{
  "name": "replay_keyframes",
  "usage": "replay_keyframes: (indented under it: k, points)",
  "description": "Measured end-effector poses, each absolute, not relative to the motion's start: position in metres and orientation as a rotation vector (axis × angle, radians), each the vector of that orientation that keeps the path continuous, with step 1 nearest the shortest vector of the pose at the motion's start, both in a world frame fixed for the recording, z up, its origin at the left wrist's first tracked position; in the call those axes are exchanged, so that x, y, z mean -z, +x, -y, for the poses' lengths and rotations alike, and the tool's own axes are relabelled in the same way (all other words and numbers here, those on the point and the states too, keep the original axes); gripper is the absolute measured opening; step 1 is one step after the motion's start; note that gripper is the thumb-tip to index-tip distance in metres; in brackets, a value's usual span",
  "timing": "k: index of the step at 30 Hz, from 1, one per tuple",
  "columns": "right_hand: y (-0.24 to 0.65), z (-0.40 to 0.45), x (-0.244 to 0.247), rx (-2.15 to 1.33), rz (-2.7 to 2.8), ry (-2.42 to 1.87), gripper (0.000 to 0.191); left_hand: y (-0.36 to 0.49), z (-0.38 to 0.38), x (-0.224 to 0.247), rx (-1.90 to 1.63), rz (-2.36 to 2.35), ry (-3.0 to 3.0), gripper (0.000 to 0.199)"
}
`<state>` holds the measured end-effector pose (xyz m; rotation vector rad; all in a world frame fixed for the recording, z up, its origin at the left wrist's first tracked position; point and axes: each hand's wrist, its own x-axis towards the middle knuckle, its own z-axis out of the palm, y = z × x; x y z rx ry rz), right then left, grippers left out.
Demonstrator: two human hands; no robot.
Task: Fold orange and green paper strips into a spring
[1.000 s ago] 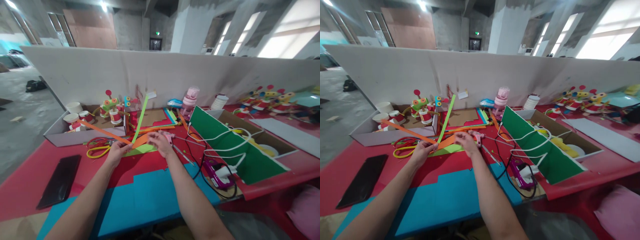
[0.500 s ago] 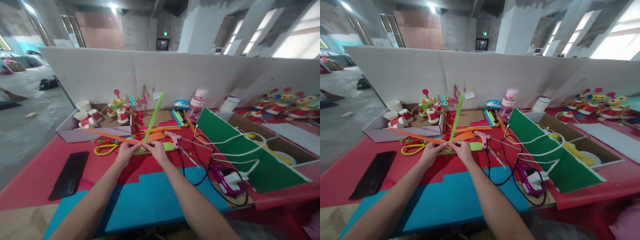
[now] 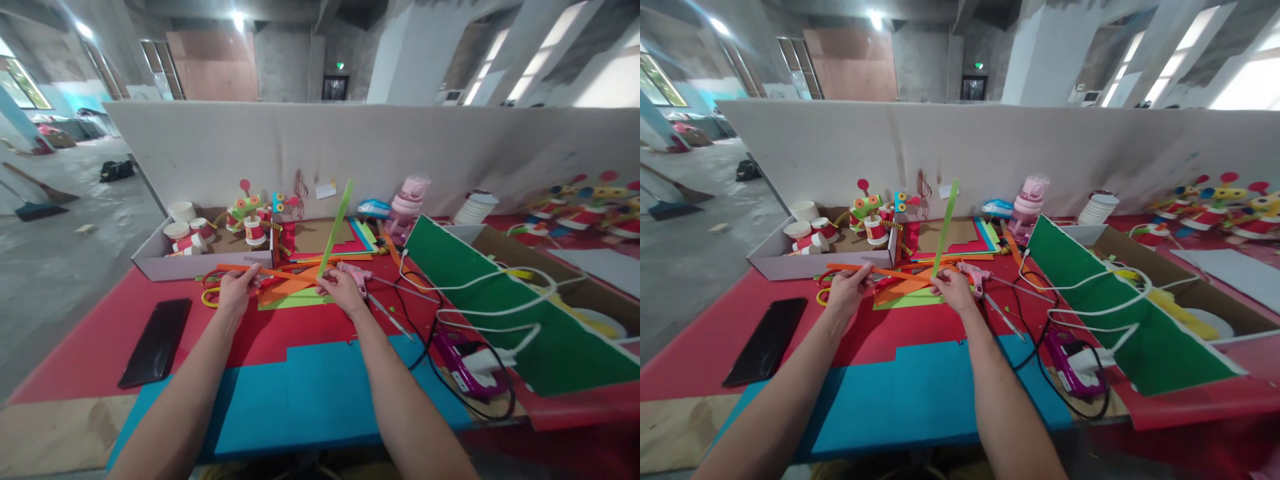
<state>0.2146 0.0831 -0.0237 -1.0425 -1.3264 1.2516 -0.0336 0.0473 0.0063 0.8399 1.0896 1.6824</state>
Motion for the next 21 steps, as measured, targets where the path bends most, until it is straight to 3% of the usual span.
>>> replay_keyframes:
  k: [14,21]
  points:
    - [0.231,-0.09,0.019,-1.122,1.091,-1.031,0.035,-0.062,-0.058,-0.007,-1.967,-0.974,0.555,0.032]
    - [0.189,-0.066,0.008,-1.402,0.936,-0.783,0.039,-0.026,-0.042,-0.003,-1.452,-1.014,1.039,0.036]
